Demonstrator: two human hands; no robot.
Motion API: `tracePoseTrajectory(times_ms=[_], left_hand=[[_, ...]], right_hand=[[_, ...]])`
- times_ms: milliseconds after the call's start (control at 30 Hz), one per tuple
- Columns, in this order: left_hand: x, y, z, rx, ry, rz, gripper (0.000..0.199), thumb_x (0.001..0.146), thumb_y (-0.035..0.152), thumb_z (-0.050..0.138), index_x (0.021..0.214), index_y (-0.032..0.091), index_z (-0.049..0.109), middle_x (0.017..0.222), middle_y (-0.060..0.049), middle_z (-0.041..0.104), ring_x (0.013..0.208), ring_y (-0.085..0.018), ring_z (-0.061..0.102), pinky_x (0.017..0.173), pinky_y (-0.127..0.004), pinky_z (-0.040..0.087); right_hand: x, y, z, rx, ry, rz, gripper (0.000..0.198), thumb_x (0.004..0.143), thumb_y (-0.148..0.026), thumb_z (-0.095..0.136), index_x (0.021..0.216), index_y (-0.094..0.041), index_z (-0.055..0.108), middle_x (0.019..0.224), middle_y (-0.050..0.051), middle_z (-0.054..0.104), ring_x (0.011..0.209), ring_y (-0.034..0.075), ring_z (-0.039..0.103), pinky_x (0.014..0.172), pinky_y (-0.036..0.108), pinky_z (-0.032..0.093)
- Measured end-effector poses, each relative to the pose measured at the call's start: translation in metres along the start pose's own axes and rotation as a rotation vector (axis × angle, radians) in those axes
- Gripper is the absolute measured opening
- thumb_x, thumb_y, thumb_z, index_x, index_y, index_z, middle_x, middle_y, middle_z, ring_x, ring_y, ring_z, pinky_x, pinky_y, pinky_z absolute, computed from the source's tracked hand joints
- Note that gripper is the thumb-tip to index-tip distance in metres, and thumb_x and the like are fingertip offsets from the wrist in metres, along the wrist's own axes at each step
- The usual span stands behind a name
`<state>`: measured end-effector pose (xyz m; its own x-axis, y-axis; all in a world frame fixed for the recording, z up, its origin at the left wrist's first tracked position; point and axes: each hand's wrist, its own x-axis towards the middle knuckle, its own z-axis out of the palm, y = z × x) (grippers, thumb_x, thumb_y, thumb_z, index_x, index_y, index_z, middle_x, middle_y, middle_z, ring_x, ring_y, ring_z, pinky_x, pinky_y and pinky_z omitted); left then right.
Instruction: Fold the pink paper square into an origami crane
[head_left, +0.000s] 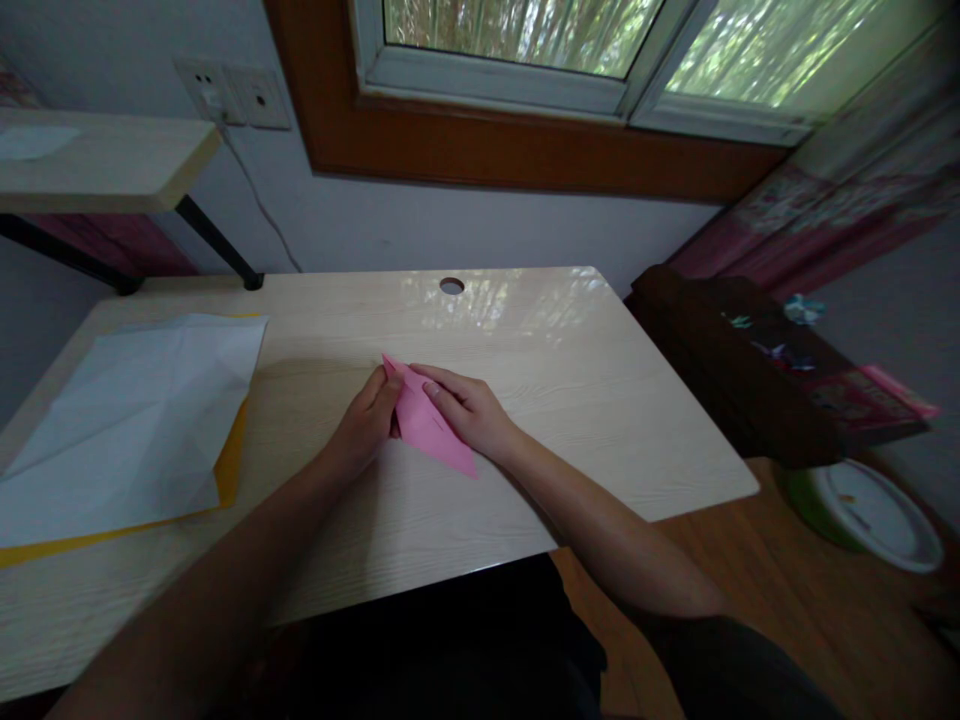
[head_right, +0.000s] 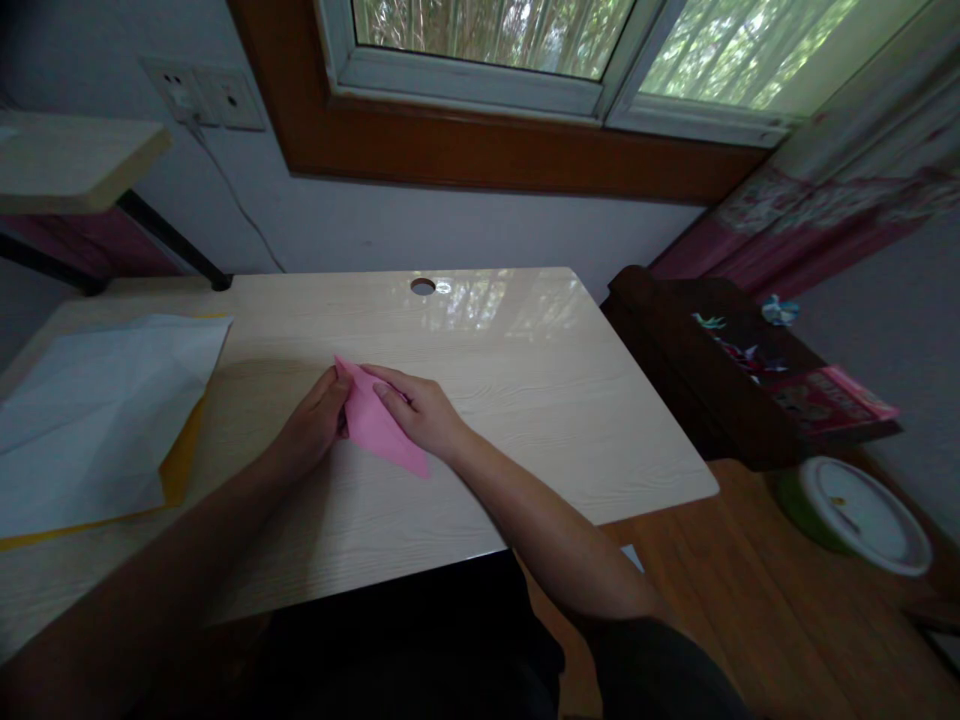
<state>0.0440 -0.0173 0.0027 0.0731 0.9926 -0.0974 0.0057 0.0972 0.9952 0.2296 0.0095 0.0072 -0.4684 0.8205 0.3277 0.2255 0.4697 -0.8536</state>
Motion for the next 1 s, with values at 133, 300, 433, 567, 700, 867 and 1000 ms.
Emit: tracePoseTrajectory(times_ms=[133,300,433,567,700,867,1000], left_hand=[[0.0013,-0.0005,0.0005,0.029,-0.004,0.063,0.046,0.1,0.06,0.047,0.117,0.02,0.06,0.088,-0.003,0.063,0.071,-0.015,0.059,0.059,-0.025,0.048],[0.0039,-0.0057,-0.0003,0.05,0.002,0.114,0.051,0.1,0.063,0.045,0.122,0.019,0.06,0.109,-0.008,0.067,0.092,-0.019,0.064,0.077,-0.029,0.053],[0.0042,-0.0072,-0.0015,0.097,0.004,0.123,0.054,0.1,0.064,0.043,0.125,0.019,0.059,0.114,-0.009,0.067,0.098,-0.02,0.064,0.082,-0.03,0.052],[0.0029,-0.0044,-0.0015,0.111,-0.005,0.127,0.055,0.101,0.063,0.042,0.126,0.018,0.06,0.118,-0.01,0.066,0.102,-0.02,0.064,0.084,-0.029,0.052],[0.0015,-0.0007,-0.0005,0.1,-0.001,0.118,0.054,0.101,0.061,0.042,0.127,0.018,0.061,0.118,-0.01,0.067,0.102,-0.02,0.064,0.084,-0.03,0.052],[0.0017,0.0013,-0.0013,0.148,0.028,0.136,0.05,0.101,0.059,0.044,0.118,0.018,0.067,0.102,-0.007,0.07,0.088,-0.019,0.064,0.075,-0.029,0.051],[0.0033,0.0014,-0.004,0.17,0.084,0.158,0.048,0.101,0.057,0.044,0.113,0.019,0.07,0.095,-0.005,0.068,0.08,-0.018,0.06,0.067,-0.027,0.047]], right_hand=[[0.0005,-0.0009,0.0017,0.034,-0.058,-0.033,0.04,0.105,-0.029,0.047,0.143,-0.029,0.058,0.145,0.004,0.063,0.131,0.019,0.062,0.114,0.042,0.049],[0.0,0.0004,0.004,0.022,-0.031,-0.063,0.038,0.104,-0.03,0.05,0.141,-0.028,0.061,0.142,0.004,0.064,0.129,0.019,0.064,0.113,0.041,0.051],[-0.0007,0.0014,0.0041,-0.024,-0.029,-0.042,0.037,0.104,-0.031,0.051,0.139,-0.029,0.062,0.136,0.004,0.069,0.122,0.02,0.068,0.107,0.041,0.055],[-0.0008,0.0024,0.0041,-0.038,-0.033,-0.046,0.037,0.104,-0.033,0.051,0.138,-0.029,0.063,0.132,0.004,0.071,0.118,0.021,0.07,0.103,0.039,0.057],[0.0,0.0005,0.004,-0.013,-0.044,-0.043,0.037,0.104,-0.034,0.05,0.137,-0.029,0.064,0.13,0.005,0.072,0.117,0.021,0.07,0.101,0.038,0.056],[0.0004,-0.0028,0.0033,0.033,-0.074,0.014,0.04,0.104,-0.038,0.049,0.142,-0.029,0.058,0.11,0.004,0.076,0.092,0.016,0.071,0.082,0.03,0.058],[-0.0008,0.0026,0.0058,0.239,-0.043,0.123,0.041,0.099,-0.043,0.059,0.135,-0.024,0.054,0.077,-0.004,0.064,0.062,0.011,0.056,0.056,0.022,0.046]])
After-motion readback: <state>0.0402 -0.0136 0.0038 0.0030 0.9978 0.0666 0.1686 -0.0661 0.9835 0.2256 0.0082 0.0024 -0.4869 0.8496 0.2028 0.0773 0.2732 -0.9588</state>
